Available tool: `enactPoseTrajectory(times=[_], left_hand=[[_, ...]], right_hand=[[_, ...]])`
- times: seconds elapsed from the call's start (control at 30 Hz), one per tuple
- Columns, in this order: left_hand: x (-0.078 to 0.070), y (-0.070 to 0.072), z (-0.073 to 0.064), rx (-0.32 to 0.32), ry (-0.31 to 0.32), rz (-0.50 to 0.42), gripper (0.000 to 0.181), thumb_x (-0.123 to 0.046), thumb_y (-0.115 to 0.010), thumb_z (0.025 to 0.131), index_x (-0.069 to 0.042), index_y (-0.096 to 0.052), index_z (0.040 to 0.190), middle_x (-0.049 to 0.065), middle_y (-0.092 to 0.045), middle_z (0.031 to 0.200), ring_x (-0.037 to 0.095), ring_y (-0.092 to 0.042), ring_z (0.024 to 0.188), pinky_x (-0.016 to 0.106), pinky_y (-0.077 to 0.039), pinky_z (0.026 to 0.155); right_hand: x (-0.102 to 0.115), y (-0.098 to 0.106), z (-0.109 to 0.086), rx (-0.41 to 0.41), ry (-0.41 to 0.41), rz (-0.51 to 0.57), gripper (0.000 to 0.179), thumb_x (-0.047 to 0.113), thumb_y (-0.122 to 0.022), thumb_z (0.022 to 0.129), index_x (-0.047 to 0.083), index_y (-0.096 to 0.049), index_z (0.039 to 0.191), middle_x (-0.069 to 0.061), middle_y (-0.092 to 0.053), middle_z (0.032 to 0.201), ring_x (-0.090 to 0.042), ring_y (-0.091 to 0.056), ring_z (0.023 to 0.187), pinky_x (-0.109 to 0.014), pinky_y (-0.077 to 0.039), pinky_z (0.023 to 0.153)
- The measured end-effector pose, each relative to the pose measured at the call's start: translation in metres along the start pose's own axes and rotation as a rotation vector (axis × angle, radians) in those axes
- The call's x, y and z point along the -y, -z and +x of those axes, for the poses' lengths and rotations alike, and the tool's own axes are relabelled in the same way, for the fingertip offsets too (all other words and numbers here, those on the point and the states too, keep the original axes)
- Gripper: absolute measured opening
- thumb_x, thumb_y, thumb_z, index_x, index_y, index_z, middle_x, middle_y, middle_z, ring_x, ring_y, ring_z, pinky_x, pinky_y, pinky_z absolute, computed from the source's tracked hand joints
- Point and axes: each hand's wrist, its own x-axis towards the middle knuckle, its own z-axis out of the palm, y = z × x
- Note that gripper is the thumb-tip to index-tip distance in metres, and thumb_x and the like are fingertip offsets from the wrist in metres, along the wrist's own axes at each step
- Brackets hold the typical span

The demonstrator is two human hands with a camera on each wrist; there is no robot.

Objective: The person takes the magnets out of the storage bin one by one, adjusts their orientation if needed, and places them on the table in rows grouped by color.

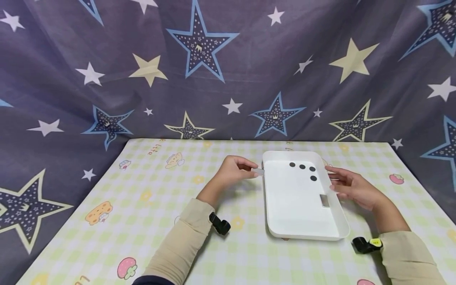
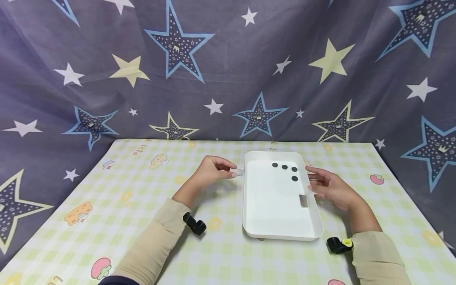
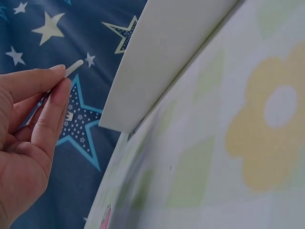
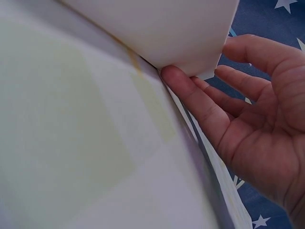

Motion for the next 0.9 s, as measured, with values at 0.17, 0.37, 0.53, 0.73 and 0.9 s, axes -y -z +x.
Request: enactPoseTrajectory(times=[0.17, 0.37, 0.53, 0.73, 0.9], left_hand=[[0.004, 0.009, -0.005, -0.013, 0.005, 0.001, 0.023, -0.007, -0.083, 0.076, 0.0, -0.077, 0.097, 0.004, -0.069, 0.082, 0.014, -0.061, 0.075, 0.024, -0.05, 0.065], [0.011, 0.018, -0.009, -0.042, 0.021, -0.014, 0.022, -0.006, -0.083, 0.075, -0.001, -0.077, 0.096, 0.008, -0.07, 0.085, 0.015, -0.062, 0.077, 0.024, -0.051, 0.066], [0.015, 0.023, -0.011, -0.056, 0.04, -0.011, 0.023, -0.006, -0.083, 0.076, 0.0, -0.077, 0.097, 0.008, -0.07, 0.085, 0.016, -0.061, 0.076, 0.026, -0.052, 0.068], [0.021, 0.028, -0.01, -0.067, 0.072, 0.019, 0.022, -0.007, -0.083, 0.077, -0.002, -0.077, 0.097, 0.007, -0.069, 0.085, 0.019, -0.061, 0.077, 0.027, -0.052, 0.068], [0.029, 0.032, -0.01, -0.075, 0.105, 0.034, 0.02, -0.008, -0.083, 0.077, -0.005, -0.078, 0.096, 0.007, -0.07, 0.089, 0.019, -0.062, 0.079, 0.028, -0.053, 0.069]], right_hand=[[-0.001, 0.001, 0.0, 0.008, -0.004, 0.004, 0.067, 0.011, -0.061, 0.097, 0.001, -0.025, 0.153, -0.033, -0.029, 0.145, 0.001, -0.053, 0.105, -0.029, -0.055, 0.078], [-0.003, 0.001, 0.001, 0.014, -0.01, 0.009, 0.068, 0.012, -0.061, 0.097, 0.001, -0.024, 0.153, -0.034, -0.028, 0.146, 0.002, -0.053, 0.106, -0.029, -0.055, 0.079], [-0.003, 0.001, 0.002, 0.015, -0.007, 0.01, 0.067, 0.011, -0.061, 0.097, 0.002, -0.025, 0.153, -0.034, -0.029, 0.145, 0.002, -0.054, 0.105, -0.029, -0.055, 0.079], [-0.003, 0.001, 0.001, 0.013, -0.004, 0.008, 0.067, 0.012, -0.061, 0.097, 0.003, -0.026, 0.153, -0.033, -0.029, 0.145, 0.001, -0.054, 0.106, -0.029, -0.055, 0.079], [-0.002, 0.002, 0.0, 0.011, -0.002, 0.008, 0.066, 0.011, -0.06, 0.098, 0.003, -0.026, 0.154, -0.033, -0.029, 0.145, 0.001, -0.053, 0.106, -0.03, -0.055, 0.079]])
